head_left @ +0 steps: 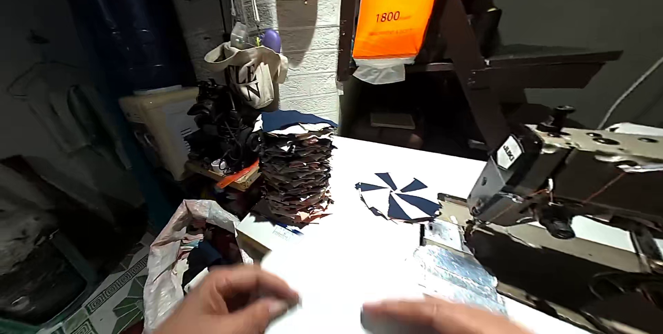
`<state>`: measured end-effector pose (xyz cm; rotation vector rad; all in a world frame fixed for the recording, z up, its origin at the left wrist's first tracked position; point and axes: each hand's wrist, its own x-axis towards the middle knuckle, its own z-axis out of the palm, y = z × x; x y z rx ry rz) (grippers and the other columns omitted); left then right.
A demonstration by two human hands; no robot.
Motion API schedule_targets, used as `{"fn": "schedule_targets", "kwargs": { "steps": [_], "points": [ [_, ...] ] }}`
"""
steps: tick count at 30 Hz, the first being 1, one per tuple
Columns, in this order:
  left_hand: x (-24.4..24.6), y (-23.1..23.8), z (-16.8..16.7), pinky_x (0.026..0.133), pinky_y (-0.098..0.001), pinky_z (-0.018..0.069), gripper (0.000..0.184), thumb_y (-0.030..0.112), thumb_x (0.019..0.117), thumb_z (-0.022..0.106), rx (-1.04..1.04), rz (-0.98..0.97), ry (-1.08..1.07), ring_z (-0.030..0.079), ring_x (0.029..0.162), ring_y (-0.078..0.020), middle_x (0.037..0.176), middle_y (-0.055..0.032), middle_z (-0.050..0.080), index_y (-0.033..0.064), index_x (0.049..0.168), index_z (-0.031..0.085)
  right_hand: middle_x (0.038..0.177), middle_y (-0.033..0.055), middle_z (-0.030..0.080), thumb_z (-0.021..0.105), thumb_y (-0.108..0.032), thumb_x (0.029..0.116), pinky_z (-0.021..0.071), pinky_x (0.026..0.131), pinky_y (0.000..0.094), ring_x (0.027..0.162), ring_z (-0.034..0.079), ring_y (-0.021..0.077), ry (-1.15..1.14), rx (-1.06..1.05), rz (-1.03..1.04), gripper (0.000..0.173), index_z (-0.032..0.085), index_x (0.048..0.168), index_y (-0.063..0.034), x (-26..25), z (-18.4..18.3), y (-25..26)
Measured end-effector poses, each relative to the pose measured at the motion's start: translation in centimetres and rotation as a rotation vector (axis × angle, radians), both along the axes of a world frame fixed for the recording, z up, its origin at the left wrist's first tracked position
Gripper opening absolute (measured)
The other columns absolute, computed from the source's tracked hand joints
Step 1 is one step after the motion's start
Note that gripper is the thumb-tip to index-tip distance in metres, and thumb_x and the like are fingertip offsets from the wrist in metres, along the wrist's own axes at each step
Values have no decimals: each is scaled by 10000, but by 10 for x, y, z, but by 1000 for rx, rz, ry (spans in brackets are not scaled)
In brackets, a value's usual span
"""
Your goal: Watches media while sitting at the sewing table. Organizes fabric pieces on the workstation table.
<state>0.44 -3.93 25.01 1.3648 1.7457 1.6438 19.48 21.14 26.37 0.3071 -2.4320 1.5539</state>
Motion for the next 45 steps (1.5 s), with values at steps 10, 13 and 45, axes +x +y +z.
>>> {"fn": "schedule_targets", "kwargs": {
  "steps": [10,13,45],
  "points": [
    [-135,101,145,663,-232,547,155,33,1003,600,251,350,170,636,735,-70,924,-43,702,6,1117,702,881,0,721,683,-33,950,535,606,189,642,618,35,329,-10,-450,168,736,1107,-60,-185,145,63],
    [-169,122,149,620,-214,519,109,48,991,633,140,390,179,619,682,-61,858,-46,693,6,1050,715,856,4,692,646,-23,971,508,605,183,614,575,15,278,-15,-526,141,722,1089,-31,-227,144,79],
    [-217,143,85,656,-202,510,98,129,946,724,-124,424,132,623,701,-37,838,-5,686,48,993,694,796,-53,653,659,-335,1009,512,603,201,651,602,20,-156,-43,-621,210,649,943,-137,-282,72,104]
  ]
}}
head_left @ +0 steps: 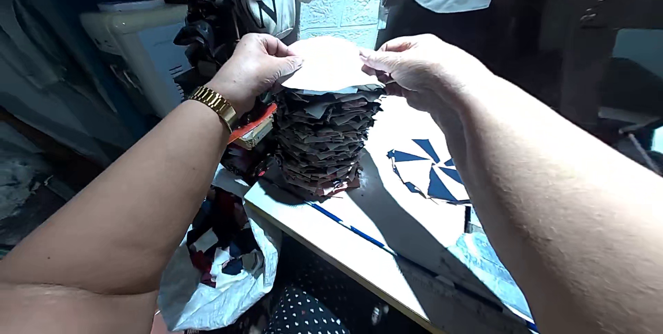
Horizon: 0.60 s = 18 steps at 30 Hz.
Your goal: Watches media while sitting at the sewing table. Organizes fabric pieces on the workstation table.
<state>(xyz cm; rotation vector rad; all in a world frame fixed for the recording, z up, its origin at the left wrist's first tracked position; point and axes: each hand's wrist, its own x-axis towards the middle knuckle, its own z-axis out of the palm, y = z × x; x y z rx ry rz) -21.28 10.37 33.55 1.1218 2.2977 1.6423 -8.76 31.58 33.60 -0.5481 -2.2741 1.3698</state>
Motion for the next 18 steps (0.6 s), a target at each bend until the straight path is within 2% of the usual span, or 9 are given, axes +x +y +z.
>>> {"fn": "schedule_targets", "kwargs": {
  "steps": [2,4,6,8,10,12,14,16,18],
  "points": [
    [-1,1,-6,718,-223,541,126,130,942,731,12,8,-10,640,752,-51,873,-19,677,45,1012,671,847,3,621,709,-283,971,516,650,252,709,599,67,-34,10,-41,191,637,956,-107,-2,-6,-2],
    [1,2,-10,739,-255,542,166,148,951,724,34,46,-89,643,799,-80,920,-41,667,52,1059,641,1031,71,635,728,-339,955,538,773,380,902,628,162,-71,-5,-74,308,633,1120,-97,-4,-9,-2],
    [6,1,-12,822,-365,546,316,206,976,698,36,88,-237,637,975,-159,1098,-83,638,80,1235,570,1275,145,587,713,-421,947,488,900,574,1168,574,310,-115,-54,-59,493,580,1331,-142,-5,-14,4],
    [4,0,-20,877,-464,539,534,287,959,716,77,119,-402,617,1111,-227,1242,-104,611,135,1408,470,1438,180,511,691,-587,901,444,914,691,1310,491,410,-183,-118,-61,701,509,1459,-204,-7,-22,13],
    [0,-2,-28,915,-493,555,706,364,913,761,130,119,-547,622,1171,-253,1303,-106,616,171,1495,411,1475,177,478,623,-746,854,450,896,703,1324,476,423,-253,-168,-41,839,483,1489,-216,-3,-28,14],
    [-1,-6,-34,969,-521,543,642,417,888,772,183,63,-681,621,1211,-252,1305,-80,643,172,1433,538,1511,194,449,564,-843,815,463,886,699,1329,478,430,-282,-231,1,948,463,1516,-213,6,-31,10],
    [-3,-8,-40,949,-511,555,574,459,900,739,221,-24,-788,633,1191,-239,1279,-62,655,187,1380,580,1542,212,405,532,-871,807,451,894,736,1354,448,462,-275,-330,61,996,401,1551,-222,9,-38,10],
    [-1,-7,-42,919,-494,574,511,444,925,707,286,-68,-854,653,1147,-235,1231,-66,667,181,1346,586,1514,194,452,485,-852,849,467,888,713,1319,489,445,-238,-407,126,930,417,1541,-233,11,-41,8],
    [1,-4,-42,924,-454,571,463,371,940,700,332,-38,-806,657,1128,-220,1213,-64,672,156,1335,590,1411,137,549,453,-778,915,514,848,630,1232,569,365,-184,-419,157,768,475,1473,-251,8,-44,7]
  ]
}}
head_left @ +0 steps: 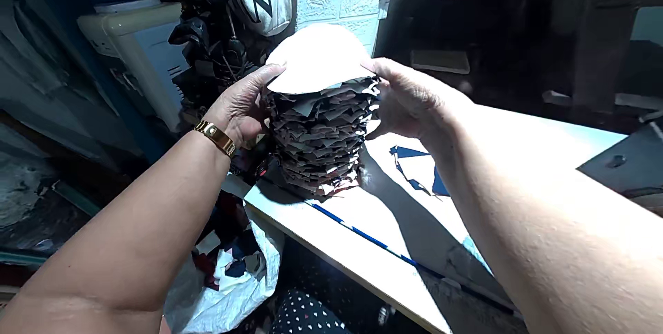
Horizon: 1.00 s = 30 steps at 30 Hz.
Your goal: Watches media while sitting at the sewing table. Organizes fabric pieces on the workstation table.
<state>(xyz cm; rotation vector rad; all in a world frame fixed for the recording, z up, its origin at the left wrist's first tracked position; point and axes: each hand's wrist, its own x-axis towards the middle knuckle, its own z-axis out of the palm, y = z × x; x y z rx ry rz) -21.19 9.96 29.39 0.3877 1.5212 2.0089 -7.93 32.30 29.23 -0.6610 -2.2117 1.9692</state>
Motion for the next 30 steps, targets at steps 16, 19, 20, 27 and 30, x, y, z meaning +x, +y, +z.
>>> {"fn": "schedule_targets", "kwargs": {
  "steps": [16,19,20,27,30],
  "points": [
    [-21,11,28,1137,-781,72,566,380,934,546,-608,-60,1127,120,1573,-335,1675,-68,284,282,1492,552,1508,127,537,329,-54,1008,381,1150,400,1421,470,220,420,914,309,497,645,1389,-96,-8,35,2],
    [-18,10,30,1141,-776,70,583,388,956,508,-645,-119,1130,175,1559,-346,1643,-93,347,244,1520,517,1571,125,477,355,-171,1050,313,1193,500,1506,348,314,436,992,268,446,689,1336,-97,-12,31,2],
    [-16,9,31,1144,-770,60,571,407,962,505,-684,-106,1144,146,1564,-357,1667,-111,291,258,1513,525,1624,167,374,377,-231,1057,321,1171,571,1514,314,364,421,1040,250,437,689,1347,-137,-15,30,2],
    [-10,10,39,1120,-795,-44,497,438,1008,391,-827,-93,1251,82,1585,-313,1693,-32,251,333,1455,581,1436,134,607,341,-190,1070,407,1132,482,1356,550,259,433,1090,368,458,622,1412,-72,-22,40,-10],
    [-16,13,27,1128,-790,-18,491,421,1045,329,-791,-133,1165,106,1580,-322,1680,-38,286,331,1460,577,1353,140,654,316,-274,1134,445,1082,493,1254,617,242,269,939,350,452,587,1444,-88,-16,36,-23]
  ]
}}
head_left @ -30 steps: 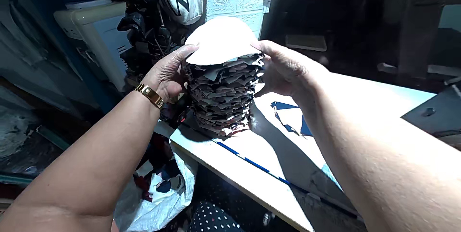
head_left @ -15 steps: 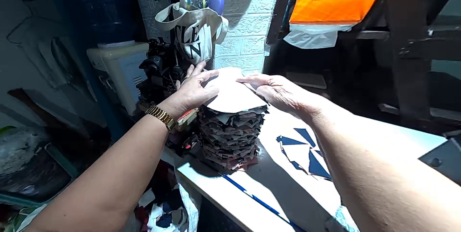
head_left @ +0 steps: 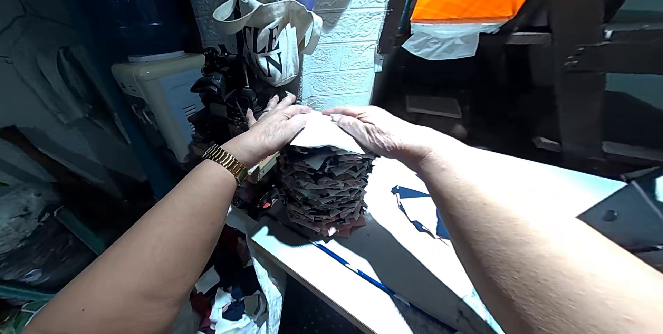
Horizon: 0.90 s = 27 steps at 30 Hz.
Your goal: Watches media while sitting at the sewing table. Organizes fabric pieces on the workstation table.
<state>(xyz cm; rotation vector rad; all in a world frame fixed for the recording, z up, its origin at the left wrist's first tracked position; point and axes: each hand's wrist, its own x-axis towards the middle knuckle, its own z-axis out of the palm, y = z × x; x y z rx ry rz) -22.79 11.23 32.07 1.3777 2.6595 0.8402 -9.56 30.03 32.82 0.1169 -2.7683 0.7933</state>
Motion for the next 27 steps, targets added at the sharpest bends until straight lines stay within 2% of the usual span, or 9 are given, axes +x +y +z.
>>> {"fn": "schedule_targets", "kwargs": {
  "steps": [4,7,11,13,16,18,20,23,27],
  "points": [
    [5,-1,-29,1199,-577,246,468,344,1090,349,269,-106,-233,301,1520,-272,1635,-111,357,172,1468,565,1465,76,593,282,-302,1131,405,1145,440,1354,550,179,4,-77,-10,482,574,1471,-125,1,-18,3],
    [15,-2,-39,1127,-395,426,446,296,1107,362,431,-172,-413,460,1405,-183,1585,-107,407,106,1477,525,1437,79,611,270,-302,1144,412,1129,413,1327,564,160,-49,-185,-80,480,575,1467,-119,5,-14,-4],
    [23,2,-40,1052,-398,494,502,345,1107,393,490,-105,-559,587,1265,-173,1447,-101,565,142,1566,389,1323,75,665,322,-374,1134,490,1030,439,1202,632,166,-89,-436,-207,461,611,1421,-160,5,-16,-10],
    [23,2,-40,1067,-413,494,604,387,1094,425,498,-82,-641,561,1315,-188,1524,-94,497,194,1632,232,1243,39,690,398,-358,1118,535,948,381,1097,662,118,-60,-560,-244,395,637,1386,-193,3,-24,-8],
    [24,3,-41,1023,-458,530,793,470,1027,563,576,36,-852,566,1310,-243,1509,-96,503,262,1647,115,1284,64,665,461,-354,1096,543,950,379,1123,657,139,-44,-677,-264,418,561,1459,-171,0,-32,1],
    [27,-1,-42,1004,-463,542,738,481,968,657,647,114,-1024,592,1273,-240,1417,-78,584,235,1583,331,1206,63,669,458,-470,1076,569,892,390,1060,669,155,-104,-711,-304,486,541,1436,-153,0,-33,3],
    [34,-4,-41,892,-435,585,508,524,960,630,651,127,-1145,672,1106,-204,1196,-46,686,223,1366,583,1153,57,676,409,-677,1010,550,791,464,1025,663,205,-223,-761,-438,604,615,1337,-212,11,-32,-4],
    [30,-9,-43,896,-491,583,586,633,940,586,564,101,-1226,668,1120,-237,1205,-68,680,220,1356,584,1424,147,538,352,-872,887,456,866,706,1274,530,387,-346,-812,-519,852,497,1476,-273,19,-42,2],
    [31,-14,-37,904,-548,560,686,730,895,561,427,170,-1209,642,1157,-264,1244,-77,654,234,1370,561,1464,222,478,316,-934,831,445,817,752,1271,504,474,-378,-851,-506,975,433,1525,-259,22,-53,8]
  ]
}}
